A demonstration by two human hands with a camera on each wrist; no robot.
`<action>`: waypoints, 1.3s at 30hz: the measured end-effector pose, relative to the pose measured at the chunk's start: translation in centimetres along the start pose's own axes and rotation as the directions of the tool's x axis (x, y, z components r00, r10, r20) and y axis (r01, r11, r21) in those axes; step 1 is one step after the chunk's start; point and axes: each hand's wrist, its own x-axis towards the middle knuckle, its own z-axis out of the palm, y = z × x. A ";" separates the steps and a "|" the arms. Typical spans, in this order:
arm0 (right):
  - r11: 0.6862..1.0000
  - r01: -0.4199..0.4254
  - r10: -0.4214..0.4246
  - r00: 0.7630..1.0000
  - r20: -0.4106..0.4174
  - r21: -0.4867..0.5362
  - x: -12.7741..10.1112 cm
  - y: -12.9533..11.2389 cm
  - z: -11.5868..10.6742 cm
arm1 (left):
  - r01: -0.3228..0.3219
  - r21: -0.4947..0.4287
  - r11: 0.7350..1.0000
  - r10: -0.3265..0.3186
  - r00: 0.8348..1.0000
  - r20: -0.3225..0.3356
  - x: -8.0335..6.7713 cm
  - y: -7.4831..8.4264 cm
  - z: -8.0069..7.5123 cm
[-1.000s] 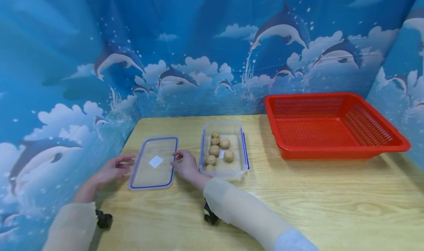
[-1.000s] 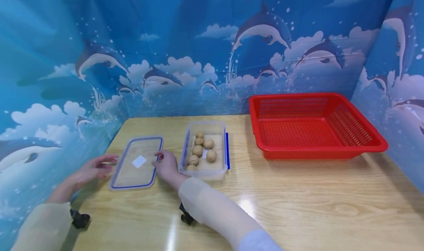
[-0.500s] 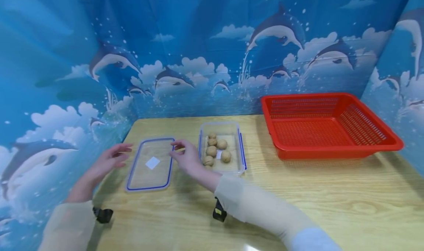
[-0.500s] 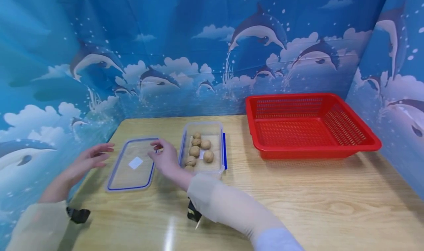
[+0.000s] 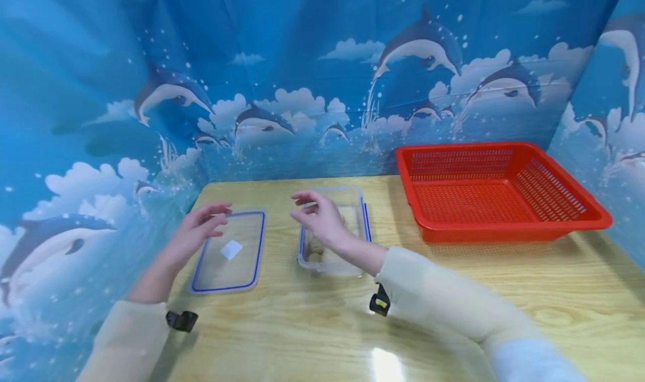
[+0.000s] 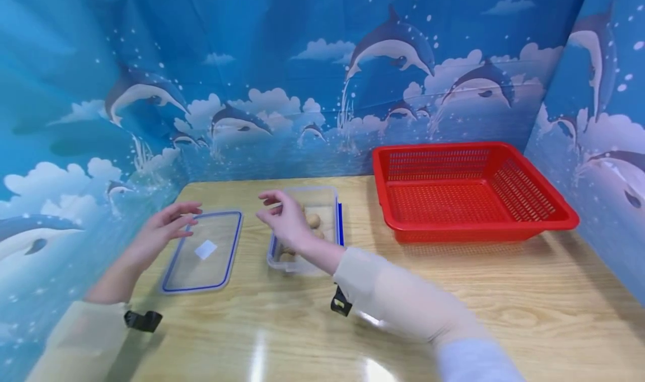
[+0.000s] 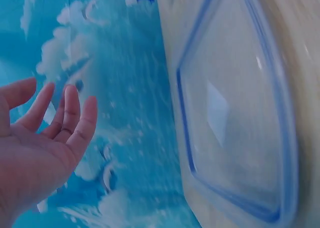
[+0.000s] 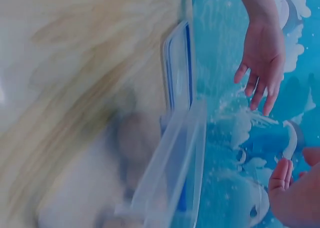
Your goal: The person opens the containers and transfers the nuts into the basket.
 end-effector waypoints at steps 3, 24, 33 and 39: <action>0.999 0.035 -0.035 0.998 0.046 -0.011 -0.1 0.1 -1.6 | -0.031 -0.052 0.998 0.030 0.999 -0.010 0.3 0.8 1.1; 0.964 0.141 -0.094 0.973 0.209 -0.224 -0.9 3.1 -11.0 | -0.015 -0.148 0.989 0.047 0.974 0.220 6.2 0.2 7.9; 0.923 0.211 -0.076 0.920 0.386 -0.322 0.2 4.0 -11.8 | 0.005 -0.058 0.998 0.016 0.936 0.351 6.9 -0.9 9.9; 0.899 0.230 -0.024 0.875 0.483 -0.372 0.7 4.2 -11.6 | 0.013 -0.034 0.999 0.001 0.926 0.378 7.3 -1.6 10.7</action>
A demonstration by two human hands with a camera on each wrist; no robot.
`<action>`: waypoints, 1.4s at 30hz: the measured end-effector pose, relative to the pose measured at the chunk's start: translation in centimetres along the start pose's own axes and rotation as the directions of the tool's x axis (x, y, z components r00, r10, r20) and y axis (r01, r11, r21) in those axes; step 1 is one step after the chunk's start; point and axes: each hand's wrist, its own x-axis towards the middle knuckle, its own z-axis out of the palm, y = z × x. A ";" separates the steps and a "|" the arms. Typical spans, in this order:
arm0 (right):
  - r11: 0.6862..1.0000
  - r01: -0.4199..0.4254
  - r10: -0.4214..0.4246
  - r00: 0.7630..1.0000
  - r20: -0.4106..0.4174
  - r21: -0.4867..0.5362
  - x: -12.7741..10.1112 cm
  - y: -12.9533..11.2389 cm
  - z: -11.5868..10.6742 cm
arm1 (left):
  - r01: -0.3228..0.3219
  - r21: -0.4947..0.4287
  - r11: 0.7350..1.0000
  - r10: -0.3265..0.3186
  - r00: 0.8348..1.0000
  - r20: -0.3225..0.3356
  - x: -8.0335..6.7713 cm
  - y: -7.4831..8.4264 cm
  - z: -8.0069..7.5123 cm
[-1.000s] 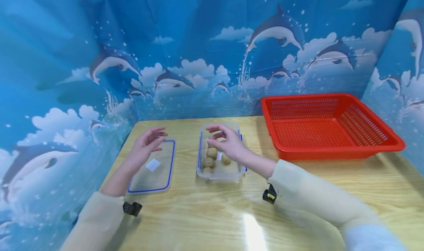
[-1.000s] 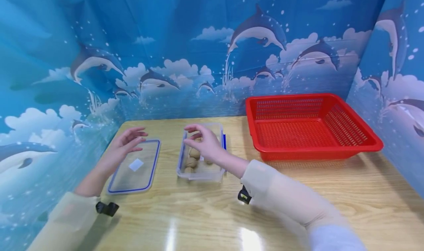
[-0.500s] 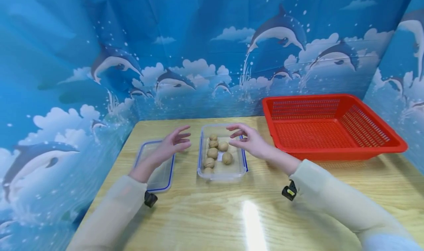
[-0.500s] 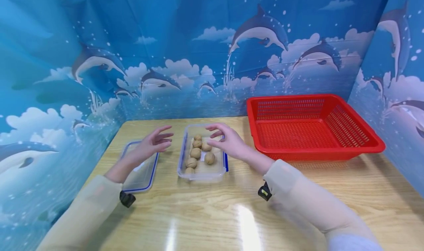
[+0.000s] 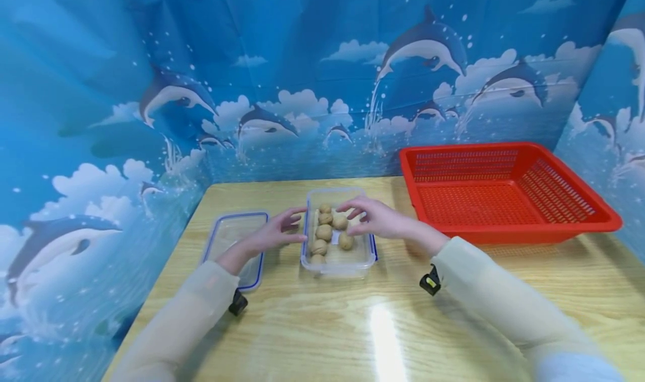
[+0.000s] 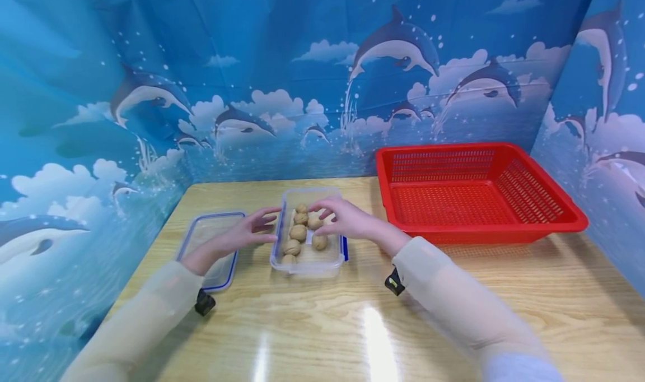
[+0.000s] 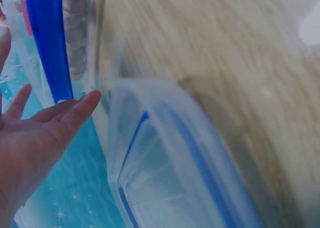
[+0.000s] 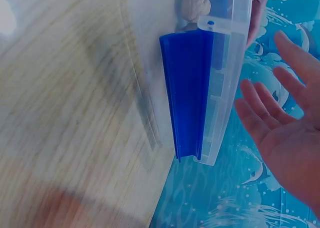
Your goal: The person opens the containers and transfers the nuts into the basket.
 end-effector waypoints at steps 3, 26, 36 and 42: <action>1.000 -0.019 0.020 0.998 0.058 -0.010 0.4 0.2 0.0 | 0.026 -0.020 0.999 -0.026 0.999 0.022 0.1 -0.2 0.0; 0.972 -0.011 0.082 0.950 0.300 -0.234 3.6 1.8 0.4 | 0.119 -0.108 0.987 -0.105 0.987 0.121 0.8 0.0 0.1; 0.907 0.003 0.142 0.939 0.313 -0.420 4.2 1.7 1.6 | 0.114 -0.117 0.987 -0.100 0.988 0.117 0.5 0.0 0.1; 0.868 0.006 0.162 0.942 0.294 -0.497 4.5 1.7 2.1 | 0.123 -0.115 0.986 -0.110 0.988 0.109 0.4 0.1 0.0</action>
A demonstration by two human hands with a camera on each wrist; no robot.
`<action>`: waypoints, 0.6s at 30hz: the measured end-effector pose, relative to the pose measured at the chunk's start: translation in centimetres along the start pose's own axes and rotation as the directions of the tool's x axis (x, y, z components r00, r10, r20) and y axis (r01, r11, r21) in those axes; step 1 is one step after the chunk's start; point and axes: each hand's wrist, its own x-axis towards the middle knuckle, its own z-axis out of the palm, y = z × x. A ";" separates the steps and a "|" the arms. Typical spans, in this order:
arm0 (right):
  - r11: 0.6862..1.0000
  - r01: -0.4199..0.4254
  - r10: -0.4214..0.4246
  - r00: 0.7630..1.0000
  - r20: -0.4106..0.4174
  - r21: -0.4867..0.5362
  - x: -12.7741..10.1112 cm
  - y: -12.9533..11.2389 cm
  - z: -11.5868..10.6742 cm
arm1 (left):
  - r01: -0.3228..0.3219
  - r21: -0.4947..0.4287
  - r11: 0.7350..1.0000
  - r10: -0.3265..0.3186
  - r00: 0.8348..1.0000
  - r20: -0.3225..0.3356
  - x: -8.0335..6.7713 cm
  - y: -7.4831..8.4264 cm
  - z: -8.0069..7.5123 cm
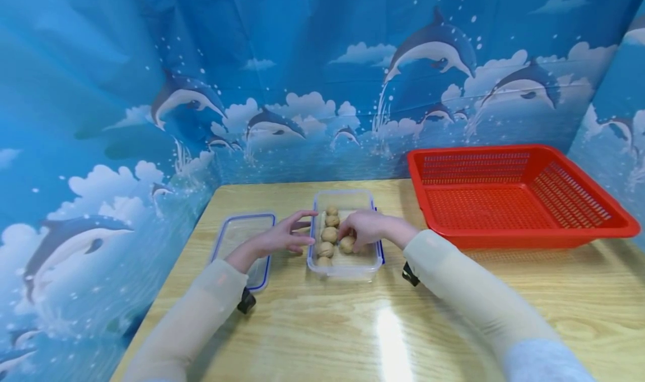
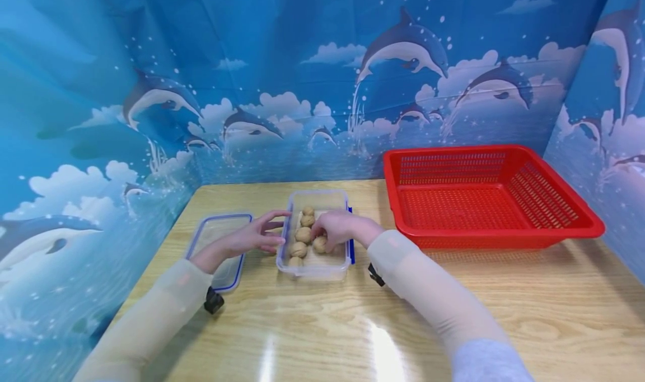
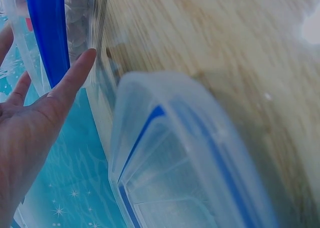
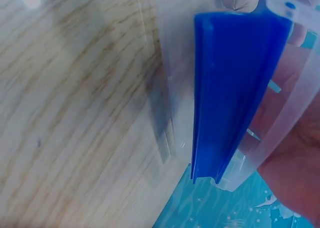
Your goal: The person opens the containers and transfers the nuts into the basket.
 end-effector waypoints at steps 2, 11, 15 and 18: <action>1.000 -0.010 0.010 1.000 0.000 -0.003 0.0 0.0 0.0 | 0.004 0.001 1.000 -0.004 1.000 -0.004 0.0 0.0 0.0; 0.999 -0.015 0.015 1.000 -0.006 0.044 -0.3 0.1 -0.1 | 0.008 -0.013 1.000 -0.008 1.000 -0.009 0.2 0.0 0.1; 0.989 0.030 -0.027 0.999 -0.022 0.147 -0.9 -0.2 -0.5 | 0.007 -0.030 1.000 -0.007 1.000 -0.004 0.2 -0.1 0.2; 0.973 0.077 -0.068 0.997 -0.048 0.217 -1.7 -0.5 -1.2 | 0.013 -0.034 0.999 -0.013 1.000 -0.011 0.2 -0.1 0.1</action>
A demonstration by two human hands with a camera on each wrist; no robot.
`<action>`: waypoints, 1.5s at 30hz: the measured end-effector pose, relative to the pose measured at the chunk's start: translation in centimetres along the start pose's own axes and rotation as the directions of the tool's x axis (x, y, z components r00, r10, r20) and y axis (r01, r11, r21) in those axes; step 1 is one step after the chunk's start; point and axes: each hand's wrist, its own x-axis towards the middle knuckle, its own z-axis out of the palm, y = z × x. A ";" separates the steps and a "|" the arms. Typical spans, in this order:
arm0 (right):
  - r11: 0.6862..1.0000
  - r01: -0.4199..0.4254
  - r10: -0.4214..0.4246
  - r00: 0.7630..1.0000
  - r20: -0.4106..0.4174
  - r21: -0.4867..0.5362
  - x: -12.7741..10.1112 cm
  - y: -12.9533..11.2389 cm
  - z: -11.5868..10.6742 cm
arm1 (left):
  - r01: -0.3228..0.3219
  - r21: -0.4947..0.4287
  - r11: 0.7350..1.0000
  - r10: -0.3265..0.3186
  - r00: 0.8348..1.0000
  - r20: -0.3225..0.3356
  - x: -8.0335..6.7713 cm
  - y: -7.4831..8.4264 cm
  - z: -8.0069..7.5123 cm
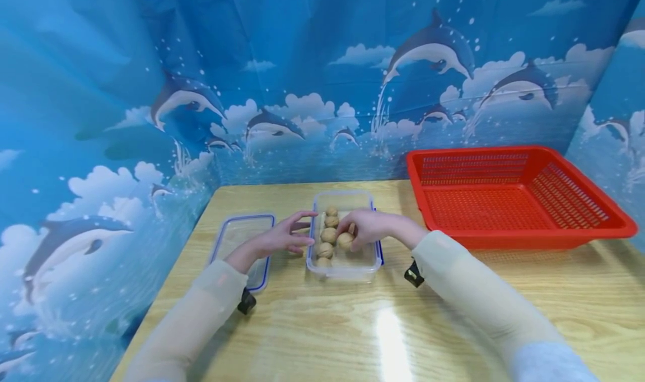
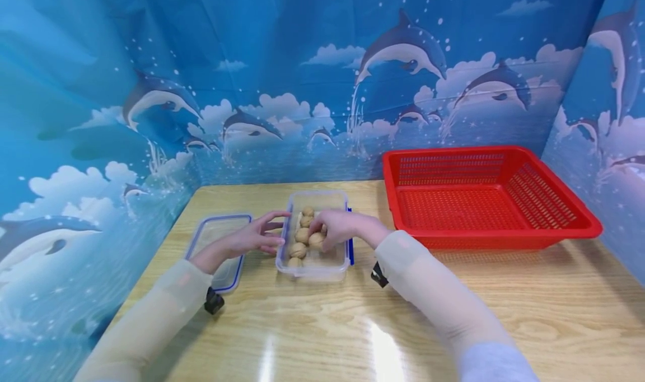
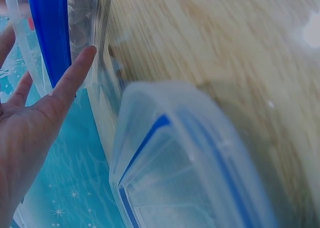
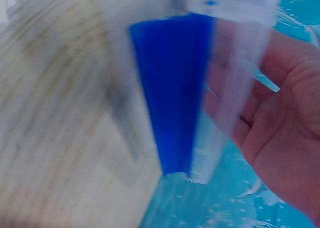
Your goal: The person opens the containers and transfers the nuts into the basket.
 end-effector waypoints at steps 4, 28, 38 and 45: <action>0.998 0.033 -0.032 0.999 -0.016 0.056 -1.2 -0.9 -0.9 | 0.004 0.004 1.000 -0.004 1.000 -0.005 -0.1 0.0 0.0; 0.985 -0.098 0.145 0.921 -0.361 0.145 -10.6 0.5 -6.2 | -0.004 -0.029 1.000 0.005 1.000 0.009 -0.6 0.0 -0.1; 0.960 -0.207 0.270 0.858 -0.437 0.187 -13.9 3.6 -7.5 | -0.003 -0.034 0.999 0.003 1.000 0.006 -0.4 0.1 0.1; 0.932 -0.308 0.362 0.812 -0.457 0.192 -15.2 6.3 -7.1 | 0.000 -0.035 0.999 0.000 1.000 0.004 -0.2 0.0 0.1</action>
